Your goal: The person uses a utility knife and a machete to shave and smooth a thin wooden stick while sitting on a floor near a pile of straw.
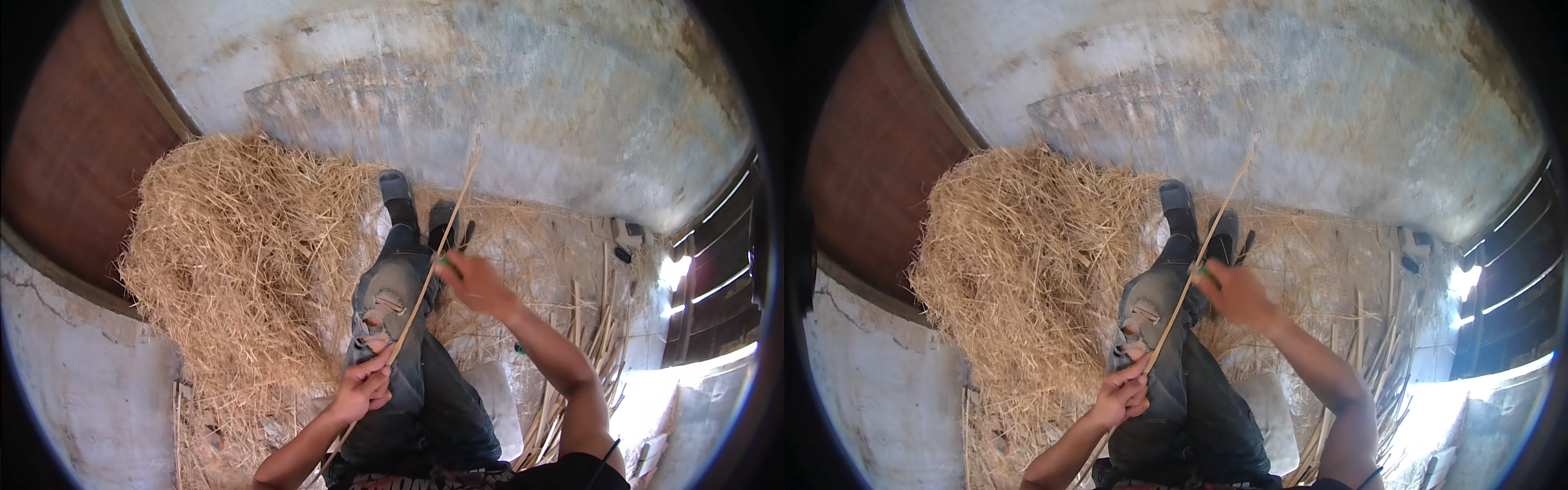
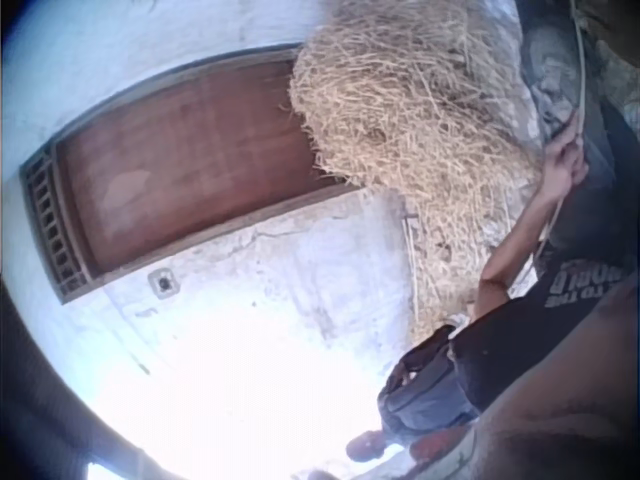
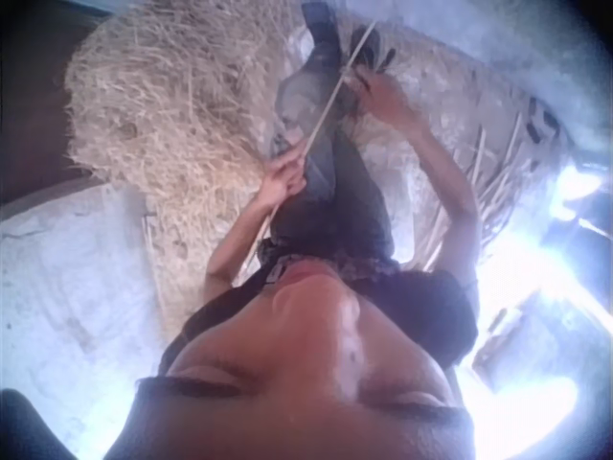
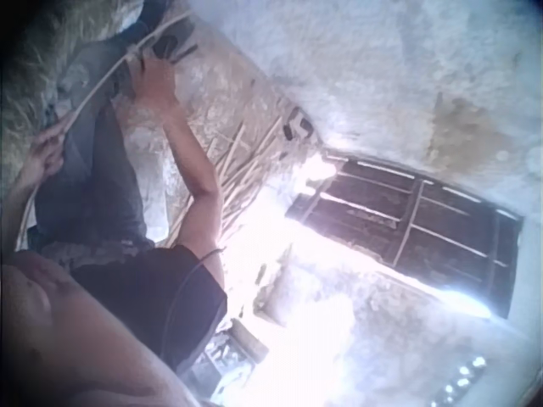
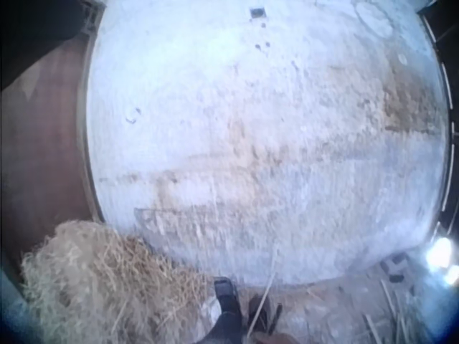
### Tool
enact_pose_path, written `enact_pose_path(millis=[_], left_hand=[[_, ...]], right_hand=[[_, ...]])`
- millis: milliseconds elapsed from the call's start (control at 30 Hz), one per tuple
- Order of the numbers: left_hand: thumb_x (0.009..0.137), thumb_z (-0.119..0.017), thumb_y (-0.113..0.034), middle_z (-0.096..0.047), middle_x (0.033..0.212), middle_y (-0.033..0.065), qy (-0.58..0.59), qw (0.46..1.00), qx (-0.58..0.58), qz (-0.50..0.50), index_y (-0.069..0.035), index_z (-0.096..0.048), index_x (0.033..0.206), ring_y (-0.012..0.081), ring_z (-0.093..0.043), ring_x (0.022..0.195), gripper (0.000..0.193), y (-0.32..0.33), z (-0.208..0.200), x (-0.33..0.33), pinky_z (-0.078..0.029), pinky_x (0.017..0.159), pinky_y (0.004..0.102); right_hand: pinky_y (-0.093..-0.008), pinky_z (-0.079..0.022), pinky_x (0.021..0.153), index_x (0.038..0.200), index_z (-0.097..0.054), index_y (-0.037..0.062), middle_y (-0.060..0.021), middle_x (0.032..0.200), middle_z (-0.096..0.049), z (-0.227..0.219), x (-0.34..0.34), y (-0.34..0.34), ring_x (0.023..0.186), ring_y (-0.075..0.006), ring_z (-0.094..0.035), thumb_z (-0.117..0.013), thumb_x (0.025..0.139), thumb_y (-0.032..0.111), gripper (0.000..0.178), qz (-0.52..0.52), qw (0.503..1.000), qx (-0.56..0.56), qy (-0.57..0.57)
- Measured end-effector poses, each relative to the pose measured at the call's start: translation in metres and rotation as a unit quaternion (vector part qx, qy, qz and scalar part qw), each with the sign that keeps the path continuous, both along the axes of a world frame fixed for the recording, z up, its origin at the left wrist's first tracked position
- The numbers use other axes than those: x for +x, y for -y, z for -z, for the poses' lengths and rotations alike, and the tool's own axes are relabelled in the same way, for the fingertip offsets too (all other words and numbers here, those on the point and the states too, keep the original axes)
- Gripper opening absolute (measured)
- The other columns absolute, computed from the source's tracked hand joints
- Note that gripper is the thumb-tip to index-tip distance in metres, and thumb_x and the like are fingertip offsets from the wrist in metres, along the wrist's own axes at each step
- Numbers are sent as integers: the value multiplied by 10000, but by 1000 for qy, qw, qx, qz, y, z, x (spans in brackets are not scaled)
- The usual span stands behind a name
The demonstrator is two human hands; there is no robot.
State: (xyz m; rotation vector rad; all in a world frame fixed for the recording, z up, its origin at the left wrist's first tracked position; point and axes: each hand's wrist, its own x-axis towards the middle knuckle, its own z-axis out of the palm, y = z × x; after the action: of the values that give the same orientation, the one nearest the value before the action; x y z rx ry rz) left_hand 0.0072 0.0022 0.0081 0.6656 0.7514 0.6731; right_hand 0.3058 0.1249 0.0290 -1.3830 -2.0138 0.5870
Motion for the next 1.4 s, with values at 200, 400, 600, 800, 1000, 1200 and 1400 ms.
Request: enact_pose_path(millis=[200,400,600,800,1000,1200,1400], left_hand=[[1076,-459,-73,-243,655,-64,0,1000,6,-8,-182,-407,1566,68,-187,532,505,6,-1,-5,-237,474,239],[1074,-464,-75,-243,641,-65,-25,999,20,18,-157,-398,1569,67,-187,524,506,2,-7,-4,-237,473,242],[1074,-465,-79,-252,637,-65,-2,1000,23,8,-158,-395,1571,65,-190,518,508,4,-2,-6,-238,472,241],[1080,-459,-88,-247,636,-67,17,1000,8,3,-148,-377,1577,63,-190,516,508,5,0,-6,-241,472,238],[1093,-454,-108,-241,637,-73,-6,999,29,23,-145,-338,1594,56,-192,522,516,4,0,-6,-250,479,234],[1091,-467,-144,-246,624,-67,-60,996,52,40,-155,-326,1599,56,-191,526,528,4,-7,1,-257,485,233],[1095,-444,-116,-249,622,-67,-60,997,49,19,-144,-323,1599,55,-187,519,520,8,-6,-5,-261,488,234]], right_hand=[[-502,-446,555,965,-581,42,-216,626,-578,8,3,-15,613,-417,-621,-593,1018,398,360,31,998,-37,-35],[-469,-454,552,1057,-639,50,-203,649,-610,-8,2,-9,629,-389,-643,-604,1014,375,330,-47,998,-32,26],[-461,-449,550,1034,-632,36,-199,661,-610,7,3,-8,603,-380,-636,-582,1026,338,307,-78,996,-28,-35],[-466,-432,540,897,-553,49,-198,649,-588,4,10,16,599,-404,-616,-604,1015,322,302,-16,994,-46,-99],[-484,-424,528,914,-557,51,-213,647,-580,-8,-15,36,599,-427,-604,-606,1018,351,322,-75,996,-34,-33],[-494,-453,550,985,-621,68,-216,632,-582,3,14,-3,635,-445,-618,-586,1017,422,357,51,996,-47,-64],[-518,-454,564,1064,-666,124,-202,653,-596,-10,-10,18,642,-442,-612,-584,1006,475,366,-94,993,-57,43]])
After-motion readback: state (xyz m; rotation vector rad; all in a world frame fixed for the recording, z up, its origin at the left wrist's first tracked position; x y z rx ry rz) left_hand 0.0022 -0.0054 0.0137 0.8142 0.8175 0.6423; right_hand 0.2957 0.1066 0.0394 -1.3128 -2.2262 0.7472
